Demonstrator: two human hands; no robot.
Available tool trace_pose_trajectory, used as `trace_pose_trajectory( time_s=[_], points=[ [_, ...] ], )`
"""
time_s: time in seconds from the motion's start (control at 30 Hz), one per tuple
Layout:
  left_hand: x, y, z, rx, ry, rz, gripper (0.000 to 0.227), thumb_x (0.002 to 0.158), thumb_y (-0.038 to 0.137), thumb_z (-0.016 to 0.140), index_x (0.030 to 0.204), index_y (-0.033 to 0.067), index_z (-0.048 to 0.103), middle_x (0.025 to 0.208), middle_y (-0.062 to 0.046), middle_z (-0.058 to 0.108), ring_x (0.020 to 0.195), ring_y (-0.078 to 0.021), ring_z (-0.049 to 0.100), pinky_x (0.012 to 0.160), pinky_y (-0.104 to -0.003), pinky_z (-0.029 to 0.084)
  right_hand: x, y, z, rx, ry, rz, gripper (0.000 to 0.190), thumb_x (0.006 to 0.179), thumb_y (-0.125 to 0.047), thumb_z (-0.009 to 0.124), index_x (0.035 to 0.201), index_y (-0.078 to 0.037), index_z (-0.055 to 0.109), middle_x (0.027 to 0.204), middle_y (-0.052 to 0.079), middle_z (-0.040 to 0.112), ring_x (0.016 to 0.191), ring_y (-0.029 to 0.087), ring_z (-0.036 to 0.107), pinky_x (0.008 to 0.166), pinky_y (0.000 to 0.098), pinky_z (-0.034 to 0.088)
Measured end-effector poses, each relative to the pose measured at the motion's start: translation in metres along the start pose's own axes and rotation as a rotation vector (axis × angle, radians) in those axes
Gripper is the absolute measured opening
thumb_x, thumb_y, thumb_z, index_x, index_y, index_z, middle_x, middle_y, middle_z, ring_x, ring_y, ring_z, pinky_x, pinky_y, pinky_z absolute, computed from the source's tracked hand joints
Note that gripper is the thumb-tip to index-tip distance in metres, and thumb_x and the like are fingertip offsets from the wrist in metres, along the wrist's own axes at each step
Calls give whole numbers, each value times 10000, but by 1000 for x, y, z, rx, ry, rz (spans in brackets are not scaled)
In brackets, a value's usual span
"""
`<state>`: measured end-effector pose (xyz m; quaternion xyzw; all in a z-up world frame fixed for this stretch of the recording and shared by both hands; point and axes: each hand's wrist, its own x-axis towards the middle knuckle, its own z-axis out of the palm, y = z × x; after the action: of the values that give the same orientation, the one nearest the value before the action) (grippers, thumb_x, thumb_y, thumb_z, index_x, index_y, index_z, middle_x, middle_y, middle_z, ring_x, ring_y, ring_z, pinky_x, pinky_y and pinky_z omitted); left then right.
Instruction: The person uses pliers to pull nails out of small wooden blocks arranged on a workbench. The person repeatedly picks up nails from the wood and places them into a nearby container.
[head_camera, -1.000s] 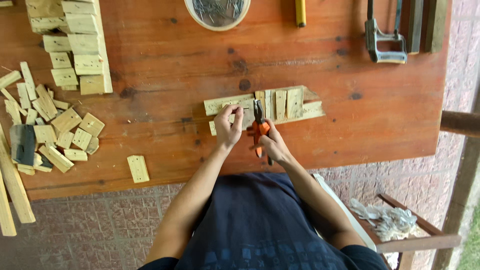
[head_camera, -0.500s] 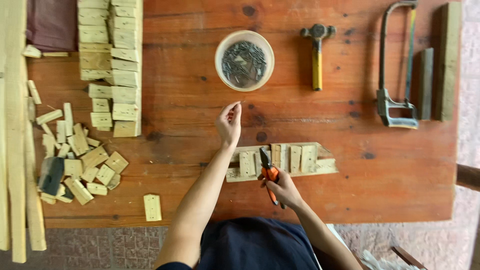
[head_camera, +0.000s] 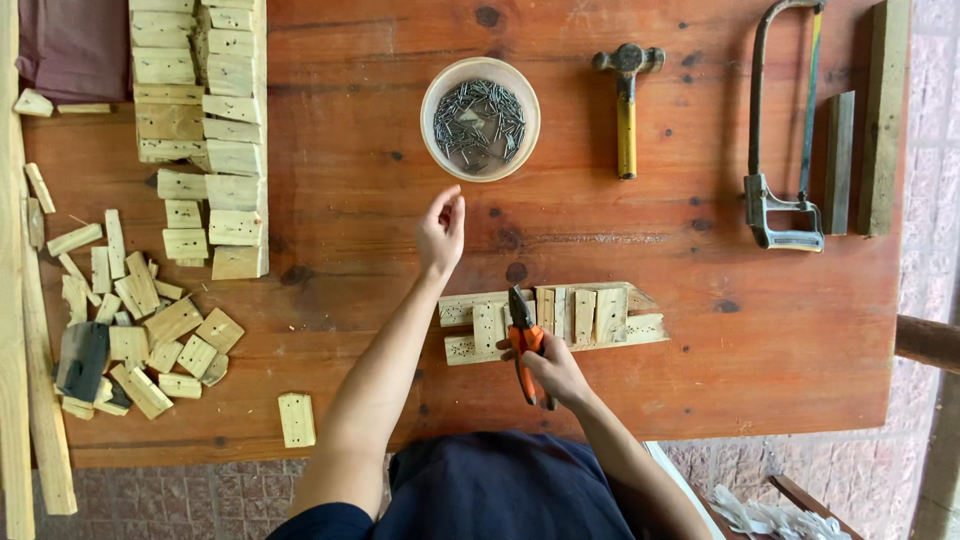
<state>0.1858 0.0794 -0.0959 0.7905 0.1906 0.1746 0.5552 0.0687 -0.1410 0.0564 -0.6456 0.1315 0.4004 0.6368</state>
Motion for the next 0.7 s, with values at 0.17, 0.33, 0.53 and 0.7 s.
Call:
trace_pose_trajectory(
  time_s=[0.17,0.33,0.53,0.7],
  points=[
    [-65,21,-57,128,-111,181,154,985,241,706,1081,157,793,842,-14,736,781,-168,670,721,-277,524,10,17,-9,-11,26,56,356,763,76,520,1085,139,659,760,271,604,549,307,578,243,409,463],
    [-124,23,-85,265,-154,392,239,921,348,752,1069,162,775,970,9,697,1003,-213,620,914,-366,448,4,31,-14,53,-42,69,423,804,81,556,1223,86,619,1035,326,642,854,419,688,342,392,590],
    [-156,25,-90,300,-77,495,347,881,357,767,1144,131,756,1142,-43,689,1146,-281,593,1027,-432,412,-3,69,-10,213,-50,-56,468,815,137,497,1274,71,555,1146,208,534,1206,425,551,875,606,574],
    [-176,31,-87,459,-208,514,647,973,522,584,1399,34,579,1449,-204,555,1417,-392,454,1187,-596,228,-5,82,-2,-711,158,-326,772,724,27,566,1485,-17,445,1172,301,546,1146,541,537,915,682,469]
  ],
)
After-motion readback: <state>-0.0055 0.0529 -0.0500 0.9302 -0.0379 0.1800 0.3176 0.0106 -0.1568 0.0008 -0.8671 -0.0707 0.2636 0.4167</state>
